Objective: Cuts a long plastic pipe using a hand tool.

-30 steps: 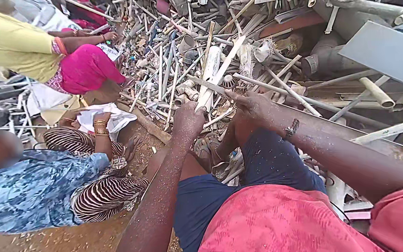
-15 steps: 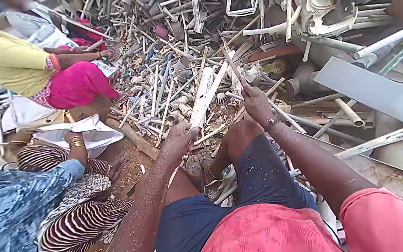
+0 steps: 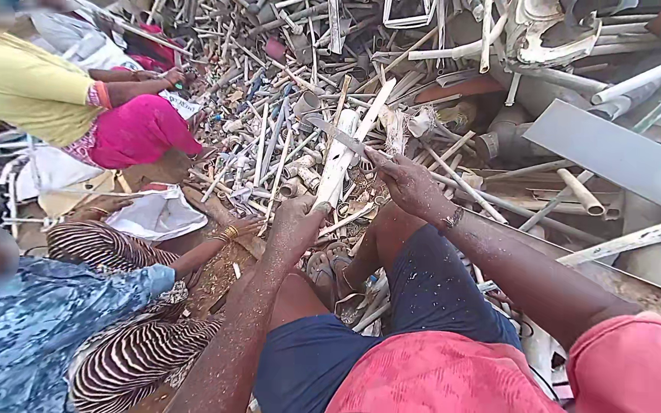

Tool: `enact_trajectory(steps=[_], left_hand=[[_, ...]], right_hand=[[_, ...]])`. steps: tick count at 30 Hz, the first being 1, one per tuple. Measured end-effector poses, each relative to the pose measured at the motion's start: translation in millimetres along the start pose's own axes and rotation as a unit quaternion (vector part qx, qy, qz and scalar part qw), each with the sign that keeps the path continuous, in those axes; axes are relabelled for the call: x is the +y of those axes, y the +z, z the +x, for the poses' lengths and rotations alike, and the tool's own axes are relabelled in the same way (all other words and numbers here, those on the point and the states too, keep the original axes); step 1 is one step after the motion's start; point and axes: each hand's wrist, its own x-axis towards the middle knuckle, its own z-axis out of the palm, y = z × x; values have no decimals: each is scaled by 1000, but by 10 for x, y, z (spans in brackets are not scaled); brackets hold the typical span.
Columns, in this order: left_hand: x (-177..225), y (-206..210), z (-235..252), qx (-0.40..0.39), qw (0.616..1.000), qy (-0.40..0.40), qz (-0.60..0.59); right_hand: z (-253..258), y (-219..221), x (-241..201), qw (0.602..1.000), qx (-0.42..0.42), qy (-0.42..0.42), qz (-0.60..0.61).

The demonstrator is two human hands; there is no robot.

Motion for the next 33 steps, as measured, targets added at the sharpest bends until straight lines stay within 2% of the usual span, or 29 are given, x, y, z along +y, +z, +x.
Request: enact_trajectory(steps=[1, 3, 4, 6, 7, 9, 12, 14, 17, 19, 21, 23, 25, 26, 27, 29, 31, 33], left_hand=[[56, -7, -28, 41, 992, 9, 116], [144, 18, -93, 103, 968, 19, 229], [193, 40, -121, 122, 956, 18, 268], [274, 76, -135, 154, 938, 19, 311], [290, 94, -148, 163, 932, 16, 324], [265, 121, -135, 198, 921, 47, 333], [190, 141, -150, 255, 900, 112, 336], [185, 114, -183, 261, 893, 119, 346], [158, 111, -170, 261, 894, 133, 339], [232, 114, -161, 241, 904, 135, 326], [276, 57, -215, 203, 915, 116, 330], [265, -89, -241, 166, 909, 111, 365], [129, -233, -257, 141, 894, 163, 392], [48, -294, -250, 134, 885, 211, 393], [-18, -349, -232, 137, 871, 264, 390], [-77, -452, -187, 162, 844, 340, 381], [-93, -556, -157, 188, 829, 369, 376], [-97, -640, -98, 236, 804, 402, 369]], right_hand=[[80, 16, 108, 999, 4, 46, 4], [203, -6, 246, 990, 2, 137, 16], [168, -23, 188, 990, -5, 138, 10], [-38, -24, -135, 998, -40, 54, 13], [-157, 9, -310, 996, -83, 28, 13], [-266, 43, -485, 993, -120, 12, 10], [-155, 118, -127, 998, -7, 59, 39], [-98, 7, -48, 994, -2, 105, 32], [-215, -31, -327, 996, -85, 18, 33], [-220, -24, -374, 995, -90, -4, 33], [-130, -69, -140, 997, -34, 68, 23], [-58, -276, 106, 987, 53, 150, 21], [-85, -439, 256, 983, 130, 127, 32], [-126, -491, 301, 984, 140, 96, 43], [-158, -528, 341, 989, 121, 70, 53], [-183, -569, 422, 996, 20, 61, 63], [-229, -573, 473, 994, -63, 65, 56], [-287, -578, 455, 994, -89, 52, 32]])
